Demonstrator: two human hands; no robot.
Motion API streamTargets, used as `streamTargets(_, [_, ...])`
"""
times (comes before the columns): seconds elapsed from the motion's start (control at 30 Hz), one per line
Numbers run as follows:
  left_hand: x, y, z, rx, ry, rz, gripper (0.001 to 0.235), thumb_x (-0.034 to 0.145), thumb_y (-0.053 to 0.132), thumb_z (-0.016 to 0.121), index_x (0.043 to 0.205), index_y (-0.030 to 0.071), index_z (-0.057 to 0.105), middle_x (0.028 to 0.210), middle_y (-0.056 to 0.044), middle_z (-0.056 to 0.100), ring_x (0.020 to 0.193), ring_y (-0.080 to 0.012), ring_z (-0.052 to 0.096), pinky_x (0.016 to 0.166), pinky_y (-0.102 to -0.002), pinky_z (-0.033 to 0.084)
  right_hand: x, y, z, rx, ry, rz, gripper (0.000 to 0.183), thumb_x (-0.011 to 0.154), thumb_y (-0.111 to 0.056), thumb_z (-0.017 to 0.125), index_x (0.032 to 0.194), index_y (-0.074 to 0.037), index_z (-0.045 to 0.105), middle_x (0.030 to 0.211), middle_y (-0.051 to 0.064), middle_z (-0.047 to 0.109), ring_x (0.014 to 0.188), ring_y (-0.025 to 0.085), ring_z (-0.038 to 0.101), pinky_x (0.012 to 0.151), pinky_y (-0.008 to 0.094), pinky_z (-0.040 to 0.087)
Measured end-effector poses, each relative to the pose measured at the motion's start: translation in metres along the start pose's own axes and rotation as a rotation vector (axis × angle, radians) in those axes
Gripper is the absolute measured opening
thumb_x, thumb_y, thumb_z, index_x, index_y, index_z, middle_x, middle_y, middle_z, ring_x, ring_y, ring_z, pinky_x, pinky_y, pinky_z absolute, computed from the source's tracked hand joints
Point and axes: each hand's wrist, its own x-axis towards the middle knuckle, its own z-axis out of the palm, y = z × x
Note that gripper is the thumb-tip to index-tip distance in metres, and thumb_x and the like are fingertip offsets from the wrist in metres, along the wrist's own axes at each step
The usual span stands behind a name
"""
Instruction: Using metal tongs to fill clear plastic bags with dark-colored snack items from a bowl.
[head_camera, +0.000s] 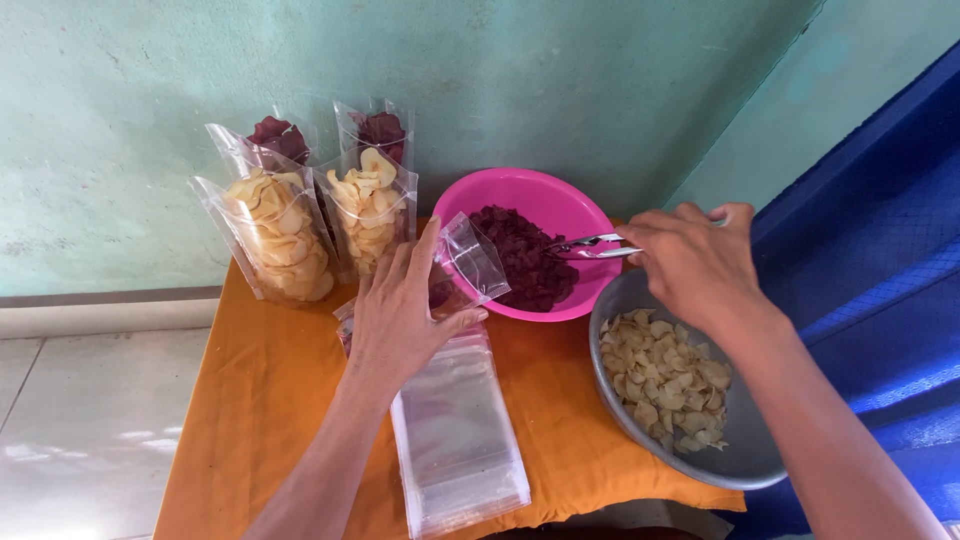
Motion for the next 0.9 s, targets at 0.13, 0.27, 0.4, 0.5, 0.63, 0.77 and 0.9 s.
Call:
streamTargets(0.13, [0.001,-0.003,0.005,0.003,0.010,0.004,0.113,0.073,0.064,0.080,0.161,0.017,0.027,0.127,-0.011,0.058,0.125,-0.0349,0.056,0.098,-0.055,0.047,-0.009,0.012,-0.021,0.286,0.031,-0.034,0.028,0.094,-0.019,0.068,0.121,-0.018,0.074,0.124,-0.001,0.074,0.106,0.026,0.067,0.095,0.051,0.037])
streamTargets(0.27, [0.001,-0.006,0.009,0.045,0.012,0.029,0.118,0.074,0.063,0.084,0.161,0.017,0.018,0.142,-0.014,0.053,0.131,-0.0413,0.050,0.101,-0.063,0.042,-0.009,0.004,-0.038,0.654,-0.114,0.138,0.037,0.088,-0.024,0.073,0.124,-0.020,0.077,0.124,-0.003,0.076,0.115,0.015,0.067,0.098,0.032,0.045])
streamTargets(0.4, [-0.001,0.009,-0.009,-0.005,-0.022,-0.001,0.121,0.070,0.065,0.081,0.163,0.016,0.020,0.129,-0.011,0.058,0.122,-0.0347,0.057,0.098,-0.053,0.047,-0.013,-0.018,-0.056,0.840,-0.149,0.091,0.033,0.093,-0.010,0.067,0.124,0.000,0.073,0.121,0.019,0.076,0.114,0.038,0.071,0.103,0.052,0.047])
streamTargets(0.5, [0.000,0.007,-0.004,0.001,-0.035,0.001,0.122,0.070,0.065,0.082,0.163,0.016,0.020,0.129,-0.011,0.058,0.123,-0.0342,0.057,0.098,-0.053,0.047,-0.015,-0.031,-0.058,0.894,-0.181,0.048,0.034,0.091,-0.011,0.071,0.122,0.002,0.075,0.123,0.020,0.076,0.117,0.039,0.070,0.102,0.053,0.048])
streamTargets(0.63, [0.000,0.006,-0.004,0.000,-0.037,-0.001,0.123,0.069,0.065,0.082,0.163,0.015,0.020,0.129,-0.011,0.058,0.121,-0.0343,0.058,0.098,-0.053,0.047,-0.006,-0.029,-0.048,0.947,-0.210,0.014,0.041,0.090,-0.015,0.071,0.126,0.006,0.069,0.128,0.023,0.073,0.120,0.042,0.068,0.104,0.054,0.048])
streamTargets(0.77, [0.000,0.008,-0.008,-0.010,-0.009,-0.014,0.119,0.071,0.064,0.081,0.162,0.014,0.023,0.127,-0.012,0.058,0.121,-0.0344,0.057,0.098,-0.053,0.047,-0.001,-0.012,-0.028,0.873,-0.142,0.073,0.042,0.092,-0.016,0.071,0.131,0.001,0.068,0.128,0.019,0.072,0.120,0.041,0.065,0.104,0.056,0.045])
streamTargets(0.9, [0.000,0.007,-0.006,-0.007,-0.001,-0.031,0.118,0.071,0.060,0.083,0.162,0.014,0.023,0.127,-0.011,0.058,0.122,-0.0336,0.056,0.099,-0.053,0.046,-0.003,0.008,0.006,0.408,-0.082,0.092,0.040,0.095,-0.028,0.069,0.133,-0.015,0.069,0.130,-0.001,0.070,0.114,0.029,0.066,0.102,0.054,0.044])
